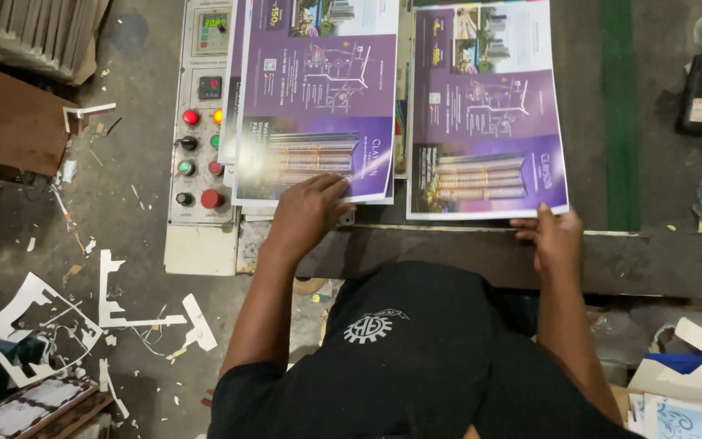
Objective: Manually sort and align stacks of printed marketing materials on a production table.
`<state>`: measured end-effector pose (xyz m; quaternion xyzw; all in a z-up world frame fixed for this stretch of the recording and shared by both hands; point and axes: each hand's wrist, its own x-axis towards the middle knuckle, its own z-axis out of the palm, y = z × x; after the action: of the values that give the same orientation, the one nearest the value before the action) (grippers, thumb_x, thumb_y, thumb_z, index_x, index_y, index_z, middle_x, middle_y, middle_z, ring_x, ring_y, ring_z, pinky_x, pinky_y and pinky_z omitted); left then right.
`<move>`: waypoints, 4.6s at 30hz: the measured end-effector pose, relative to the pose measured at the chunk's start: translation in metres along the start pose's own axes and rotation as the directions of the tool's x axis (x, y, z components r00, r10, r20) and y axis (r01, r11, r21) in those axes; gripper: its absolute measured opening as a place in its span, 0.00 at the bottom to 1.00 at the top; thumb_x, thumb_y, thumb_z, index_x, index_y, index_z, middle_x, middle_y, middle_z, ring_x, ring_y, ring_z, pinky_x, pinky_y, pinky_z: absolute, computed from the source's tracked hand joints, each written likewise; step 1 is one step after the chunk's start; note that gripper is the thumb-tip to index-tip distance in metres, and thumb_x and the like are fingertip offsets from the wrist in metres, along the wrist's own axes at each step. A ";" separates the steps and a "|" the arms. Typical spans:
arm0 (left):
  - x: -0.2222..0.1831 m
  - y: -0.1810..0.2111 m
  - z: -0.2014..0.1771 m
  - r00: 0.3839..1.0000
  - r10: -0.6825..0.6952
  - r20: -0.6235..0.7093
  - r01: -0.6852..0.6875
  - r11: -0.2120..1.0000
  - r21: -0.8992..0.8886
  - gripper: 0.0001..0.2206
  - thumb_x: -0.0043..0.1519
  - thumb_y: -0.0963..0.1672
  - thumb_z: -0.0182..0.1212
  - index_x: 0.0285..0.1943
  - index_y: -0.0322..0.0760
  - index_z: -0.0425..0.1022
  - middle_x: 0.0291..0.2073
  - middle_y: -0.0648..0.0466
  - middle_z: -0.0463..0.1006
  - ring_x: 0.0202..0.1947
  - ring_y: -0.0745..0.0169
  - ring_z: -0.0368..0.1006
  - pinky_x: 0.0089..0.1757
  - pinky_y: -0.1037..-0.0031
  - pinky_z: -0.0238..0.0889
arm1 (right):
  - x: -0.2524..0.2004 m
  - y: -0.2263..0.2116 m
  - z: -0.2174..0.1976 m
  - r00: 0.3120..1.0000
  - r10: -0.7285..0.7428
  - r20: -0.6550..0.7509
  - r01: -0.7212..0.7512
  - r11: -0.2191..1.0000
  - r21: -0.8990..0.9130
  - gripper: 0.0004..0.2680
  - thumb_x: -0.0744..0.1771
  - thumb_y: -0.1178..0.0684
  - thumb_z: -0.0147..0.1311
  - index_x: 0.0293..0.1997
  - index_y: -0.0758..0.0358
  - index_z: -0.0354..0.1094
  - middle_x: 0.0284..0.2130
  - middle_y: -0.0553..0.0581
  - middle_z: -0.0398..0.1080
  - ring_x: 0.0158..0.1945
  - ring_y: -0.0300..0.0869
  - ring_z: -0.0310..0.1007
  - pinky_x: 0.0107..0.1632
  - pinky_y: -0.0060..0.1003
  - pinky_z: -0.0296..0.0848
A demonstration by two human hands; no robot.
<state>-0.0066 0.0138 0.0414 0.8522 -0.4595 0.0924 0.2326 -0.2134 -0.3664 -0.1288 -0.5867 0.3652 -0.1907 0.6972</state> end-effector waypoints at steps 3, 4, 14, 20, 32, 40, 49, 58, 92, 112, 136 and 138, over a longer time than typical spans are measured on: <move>0.000 0.000 -0.001 0.997 -0.064 0.040 0.066 0.996 -0.058 0.12 0.59 0.44 0.66 0.50 0.34 0.80 0.47 0.46 0.83 0.44 0.44 0.80 0.41 0.60 0.73 | 0.028 -0.008 0.009 1.000 0.010 0.016 -0.010 1.000 -0.017 0.10 0.74 0.55 0.45 0.59 0.72 0.59 0.42 0.65 0.75 0.36 0.45 0.80 0.32 0.35 0.78; -0.001 -0.002 0.003 0.997 -0.063 0.036 0.064 0.996 -0.056 0.12 0.59 0.44 0.66 0.50 0.34 0.80 0.47 0.46 0.83 0.44 0.44 0.80 0.41 0.60 0.73 | 0.037 -0.012 0.013 1.000 0.005 0.017 -0.005 1.000 -0.016 0.10 0.74 0.55 0.45 0.59 0.72 0.59 0.42 0.65 0.75 0.36 0.45 0.80 0.32 0.35 0.78; 0.000 0.001 0.002 0.892 -0.197 -0.407 0.192 0.980 -0.054 0.10 0.64 0.38 0.64 0.54 0.34 0.79 0.43 0.44 0.84 0.38 0.47 0.81 0.39 0.63 0.74 | 0.038 -0.027 0.031 0.992 0.078 0.102 -0.078 0.997 -0.002 0.17 0.73 0.53 0.45 0.70 0.67 0.50 0.43 0.65 0.76 0.39 0.45 0.79 0.35 0.35 0.78; 0.020 0.042 0.037 0.864 0.141 -0.484 -0.206 0.975 -0.084 0.09 0.62 0.37 0.66 0.50 0.29 0.80 0.45 0.41 0.82 0.42 0.47 0.82 0.41 0.66 0.77 | -0.014 -0.014 0.063 0.945 0.090 0.313 -0.060 0.993 -0.105 0.19 0.71 0.53 0.49 0.71 0.66 0.58 0.46 0.61 0.77 0.40 0.43 0.79 0.36 0.36 0.77; 0.009 0.075 0.084 0.962 0.246 -0.118 -0.262 0.953 -0.149 0.13 0.62 0.45 0.66 0.51 0.33 0.81 0.55 0.44 0.80 0.58 0.47 0.75 0.56 0.55 0.67 | -0.048 -0.032 0.073 0.950 0.039 0.310 -0.109 0.971 0.211 0.10 0.70 0.53 0.52 0.54 0.70 0.66 0.38 0.60 0.76 0.35 0.42 0.78 0.32 0.34 0.78; 0.000 0.011 0.036 1.000 -0.019 0.004 0.019 0.999 0.042 0.18 0.62 0.49 0.64 0.56 0.34 0.78 0.59 0.46 0.77 0.64 0.44 0.71 0.60 0.51 0.60 | -0.051 0.003 -0.016 0.998 -0.049 0.032 0.039 0.965 0.259 0.08 0.72 0.55 0.53 0.54 0.70 0.65 0.37 0.61 0.75 0.33 0.43 0.78 0.30 0.33 0.75; -0.001 -0.011 0.036 0.995 -0.033 -0.097 0.054 0.975 0.214 0.12 0.65 0.38 0.59 0.57 0.31 0.78 0.52 0.43 0.82 0.53 0.47 0.80 0.49 0.62 0.74 | -0.054 0.037 -0.046 0.999 0.041 -0.031 -0.037 0.991 0.129 0.08 0.73 0.55 0.51 0.54 0.70 0.67 0.39 0.61 0.76 0.35 0.44 0.79 0.30 0.32 0.74; 0.011 -0.003 0.029 0.971 -0.035 -0.238 0.058 0.994 0.088 0.05 0.61 0.39 0.68 0.44 0.32 0.81 0.36 0.46 0.84 0.34 0.50 0.80 0.34 0.62 0.72 | 0.015 0.021 0.003 0.999 0.036 0.030 -0.038 0.998 0.045 0.10 0.72 0.54 0.49 0.55 0.72 0.64 0.40 0.62 0.76 0.33 0.45 0.79 0.27 0.32 0.73; 0.036 -0.051 0.043 0.996 -0.057 0.069 0.044 0.983 0.180 0.31 0.53 0.54 0.70 0.62 0.32 0.75 0.64 0.41 0.70 0.66 0.40 0.63 0.60 0.49 0.55 | -0.027 0.014 -0.021 0.998 -0.004 0.066 -0.008 0.981 0.194 0.07 0.73 0.54 0.51 0.52 0.68 0.65 0.35 0.59 0.75 0.32 0.42 0.76 0.31 0.34 0.74; 0.045 -0.034 0.000 0.949 -0.019 -0.314 0.041 0.997 0.066 0.02 0.68 0.41 0.64 0.44 0.35 0.80 0.40 0.47 0.85 0.34 0.52 0.82 0.33 0.64 0.72 | -0.024 0.033 0.003 0.998 0.067 0.017 -0.068 0.996 0.051 0.10 0.73 0.54 0.48 0.57 0.70 0.63 0.40 0.61 0.75 0.34 0.44 0.79 0.30 0.33 0.75; 0.044 0.095 0.076 0.941 0.315 -0.123 -0.335 0.916 -0.221 0.12 0.59 0.45 0.68 0.44 0.30 0.81 0.46 0.44 0.83 0.49 0.47 0.80 0.48 0.60 0.74 | -0.052 -0.028 0.075 0.851 0.111 0.513 -0.212 0.967 0.143 0.12 0.71 0.53 0.52 0.57 0.70 0.65 0.40 0.59 0.74 0.37 0.40 0.76 0.37 0.35 0.78; 0.044 0.078 0.089 0.930 0.349 -0.118 -0.367 0.909 -0.197 0.14 0.60 0.47 0.67 0.47 0.31 0.81 0.48 0.43 0.82 0.50 0.47 0.80 0.51 0.59 0.73 | -0.052 -0.044 0.073 0.929 0.095 0.358 -0.163 0.973 0.165 0.10 0.71 0.53 0.51 0.54 0.68 0.67 0.38 0.59 0.75 0.34 0.41 0.76 0.31 0.34 0.77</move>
<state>-0.0516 -0.0984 0.0038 0.7188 -0.6055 0.1170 0.3209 -0.1868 -0.2910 -0.0689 -0.5156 0.2543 -0.0719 0.8150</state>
